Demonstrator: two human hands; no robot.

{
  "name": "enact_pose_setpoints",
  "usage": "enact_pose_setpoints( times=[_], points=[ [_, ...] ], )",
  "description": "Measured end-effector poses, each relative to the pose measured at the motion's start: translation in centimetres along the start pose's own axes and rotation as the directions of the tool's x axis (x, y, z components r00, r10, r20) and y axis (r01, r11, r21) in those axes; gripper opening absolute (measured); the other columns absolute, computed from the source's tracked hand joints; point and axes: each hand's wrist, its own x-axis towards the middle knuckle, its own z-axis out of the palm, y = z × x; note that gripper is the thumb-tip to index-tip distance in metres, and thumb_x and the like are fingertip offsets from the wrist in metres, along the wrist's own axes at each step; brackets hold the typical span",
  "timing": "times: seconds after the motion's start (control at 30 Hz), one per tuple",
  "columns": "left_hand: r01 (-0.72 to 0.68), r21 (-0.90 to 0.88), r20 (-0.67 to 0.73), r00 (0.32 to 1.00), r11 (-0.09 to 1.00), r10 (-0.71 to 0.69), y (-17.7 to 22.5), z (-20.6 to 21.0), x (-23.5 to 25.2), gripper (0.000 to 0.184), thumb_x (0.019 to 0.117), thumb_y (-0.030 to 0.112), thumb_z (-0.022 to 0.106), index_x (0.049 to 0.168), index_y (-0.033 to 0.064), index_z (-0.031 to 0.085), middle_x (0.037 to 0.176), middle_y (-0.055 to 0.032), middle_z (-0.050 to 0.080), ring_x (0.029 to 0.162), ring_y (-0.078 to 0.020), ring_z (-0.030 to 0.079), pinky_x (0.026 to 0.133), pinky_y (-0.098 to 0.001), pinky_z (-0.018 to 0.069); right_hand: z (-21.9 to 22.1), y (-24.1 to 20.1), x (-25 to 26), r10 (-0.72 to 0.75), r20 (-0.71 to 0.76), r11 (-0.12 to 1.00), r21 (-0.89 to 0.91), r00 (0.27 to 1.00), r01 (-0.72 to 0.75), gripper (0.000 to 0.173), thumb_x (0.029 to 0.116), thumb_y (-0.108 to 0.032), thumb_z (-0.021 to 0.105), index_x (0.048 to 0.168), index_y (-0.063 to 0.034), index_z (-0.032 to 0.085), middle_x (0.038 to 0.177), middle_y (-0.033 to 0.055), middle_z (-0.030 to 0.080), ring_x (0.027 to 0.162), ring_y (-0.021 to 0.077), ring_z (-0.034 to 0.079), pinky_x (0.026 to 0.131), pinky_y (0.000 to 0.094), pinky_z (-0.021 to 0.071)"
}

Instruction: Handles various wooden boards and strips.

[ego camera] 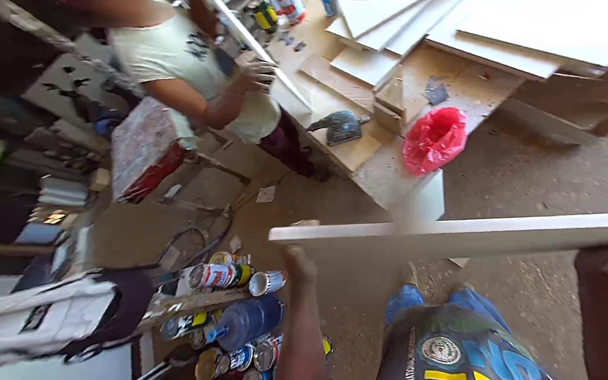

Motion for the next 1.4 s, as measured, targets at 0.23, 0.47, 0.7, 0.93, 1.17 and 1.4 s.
enact_pose_setpoints(
  times=[0.23,0.47,0.7,0.93,1.17,1.4],
  points=[
    [0.141,-0.163,-0.15,0.975,0.976,-0.166,-3.7,-0.3,-1.0,0.078,0.0958,0.077,0.033,0.12,0.0055,0.051,0.1,0.0033,0.068,0.096,-0.009,0.068,0.089,-0.033,0.0576,1.9,-3.3,-3.4,0.102,-0.025,0.988,-0.116,0.994,-0.104,0.083,0.0988,-0.075,0.023,0.143,-0.0053,0.034,0.117,0.002,0.061,0.106,0.0067,0.064,0.094,0.0318,0.055],
    [0.343,-0.276,-0.334,0.842,0.898,-0.424,-7.1,-1.0,-3.8,0.057,0.1087,0.054,0.016,0.099,0.0124,0.053,0.075,0.0043,0.059,0.072,-0.0088,0.063,0.072,-0.0339,0.0575,0.7,-2.3,-4.8,-0.208,0.416,0.95,-0.128,0.885,0.283,0.047,0.0947,-0.075,0.043,0.1,-0.0377,0.071,0.092,-0.0225,0.069,0.091,-0.0055,0.065,0.083,0.0211,0.0561],
    [0.383,-0.333,-0.323,0.812,0.861,-0.486,-9.1,-2.1,-6.8,0.048,0.1091,0.046,0.022,0.084,0.0185,0.053,0.067,0.0061,0.058,0.066,-0.0101,0.063,0.069,-0.0352,0.0581,2.3,-4.1,-4.3,-0.287,0.592,0.912,-0.072,0.753,0.404,0.044,0.1002,-0.064,0.048,0.09,-0.0252,0.067,0.079,-0.0183,0.062,0.076,-0.0074,0.06,0.069,0.0146,0.0519],
    [0.4,-0.277,-0.397,0.78,0.874,-0.483,-9.7,-2.1,-10.2,0.04,0.1085,0.043,0.025,0.091,0.0185,0.051,0.071,0.006,0.057,0.069,-0.0089,0.063,0.07,-0.0346,0.0576,3.2,-4.0,-2.4,-0.29,0.653,0.868,-0.129,0.7,0.48,0.051,0.1017,-0.065,0.043,0.085,-0.0209,0.061,0.072,-0.0155,0.056,0.069,-0.0079,0.057,0.063,0.0141,0.0497],
    [0.449,-0.179,-0.5,0.725,0.876,-0.474,-5.6,-2.9,-10.6,0.046,0.1084,0.044,0.024,0.13,0.0115,0.048,0.111,-0.0023,0.06,0.101,-0.0126,0.062,0.091,-0.0421,0.0537,3.2,-2.0,-2.4,-0.194,0.633,0.93,-0.124,0.75,0.346,0.049,0.1001,-0.067,0.044,0.093,-0.0253,0.068,0.079,-0.0186,0.065,0.075,-0.0071,0.064,0.067,0.0166,0.0555],
    [0.023,0.676,0.043,0.997,0.736,-0.071,5.2,-8.5,-6.4,0.066,0.0996,0.04,0.064,0.133,-0.0157,0.05,0.135,-0.0306,0.055,0.128,-0.0262,0.056,0.108,-0.0378,0.0473,5.3,0.3,-3.4,-0.047,0.665,0.974,-0.134,0.745,0.182,0.045,0.0994,-0.064,0.05,0.089,-0.0251,0.071,0.079,-0.0166,0.068,0.073,-0.0038,0.066,0.068,0.0194,0.0573]
  ],
)
